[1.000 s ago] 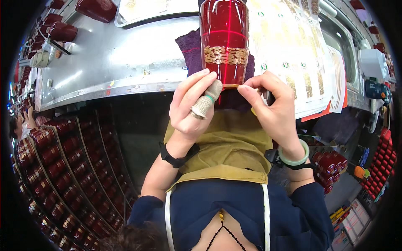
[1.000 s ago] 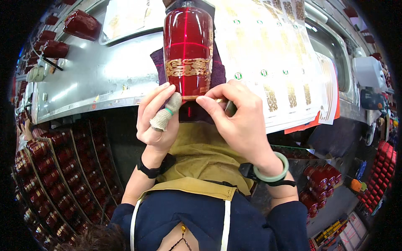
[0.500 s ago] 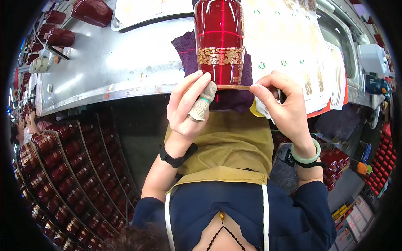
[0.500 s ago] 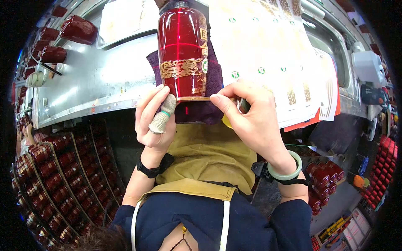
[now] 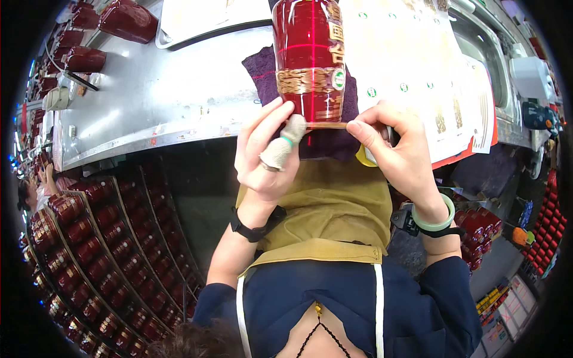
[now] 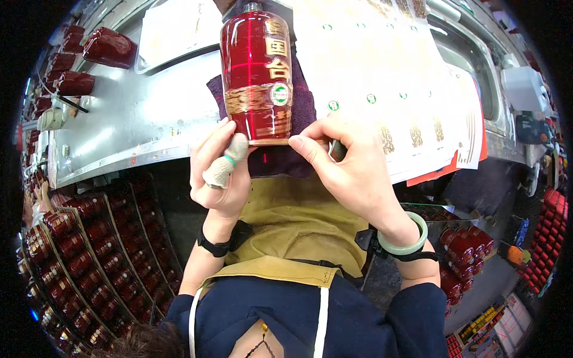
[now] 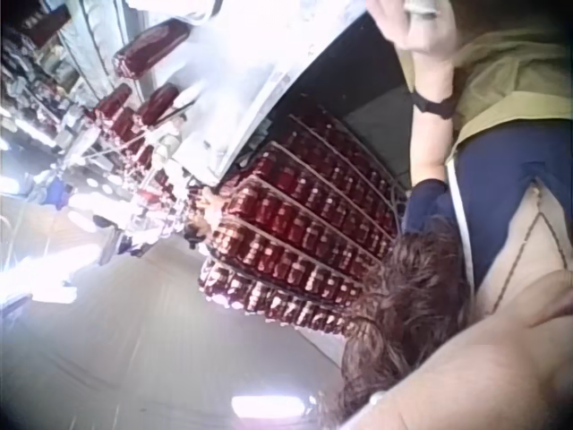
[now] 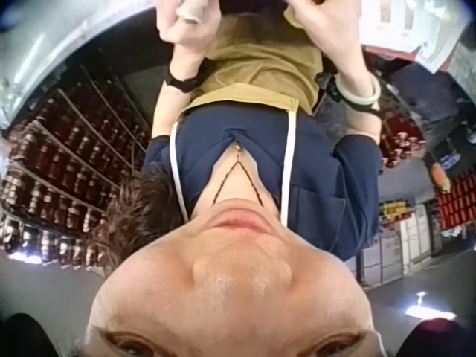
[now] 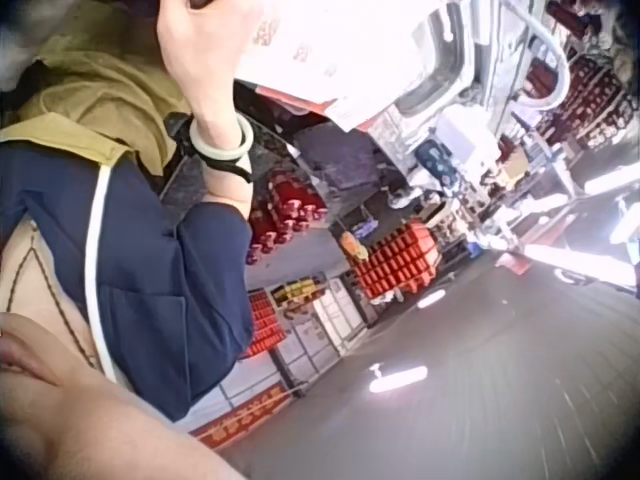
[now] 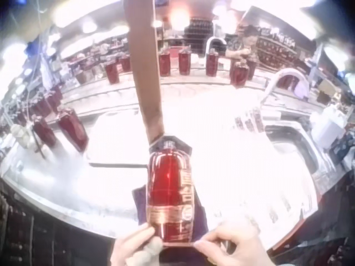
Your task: Manually applying labels and decorative adhesive bands to red liquor bottles.
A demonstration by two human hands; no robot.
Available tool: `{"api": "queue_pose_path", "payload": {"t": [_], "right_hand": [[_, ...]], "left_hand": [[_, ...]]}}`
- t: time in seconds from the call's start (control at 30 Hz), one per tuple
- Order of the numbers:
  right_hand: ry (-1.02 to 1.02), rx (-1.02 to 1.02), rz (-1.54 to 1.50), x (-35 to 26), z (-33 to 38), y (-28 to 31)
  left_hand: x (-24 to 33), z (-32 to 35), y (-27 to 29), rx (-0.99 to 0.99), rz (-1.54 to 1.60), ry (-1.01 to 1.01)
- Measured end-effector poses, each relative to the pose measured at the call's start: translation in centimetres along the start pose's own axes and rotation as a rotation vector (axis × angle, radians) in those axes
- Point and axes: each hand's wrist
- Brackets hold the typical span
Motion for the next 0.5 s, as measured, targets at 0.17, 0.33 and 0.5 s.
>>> {"api": "queue_pose_path", "payload": {"t": [0.17, 0.33, 0.5], "right_hand": [[0.0, -0.004, -0.051, -0.1, 0.0, 0.0], [-0.019, -0.005, -0.024, 0.2, -0.1, 0.1], [-0.021, 0.001, -0.022, 0.8, 0.0, 0.1]], "left_hand": [[-0.4, 1.0, 0.2, 0.044, 0.028, 0.073], [-0.5, 0.9, 0.5, -0.004, -0.024, -0.064], [0.6, 0.8, 0.0, 0.016, -0.028, -0.05]]}}
Point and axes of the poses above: each hand's wrist, its own z-axis away from the middle knuckle, its own y-axis out of the back of the hand, x = y × z, and after that the axes turned 5 degrees about x, right-handed
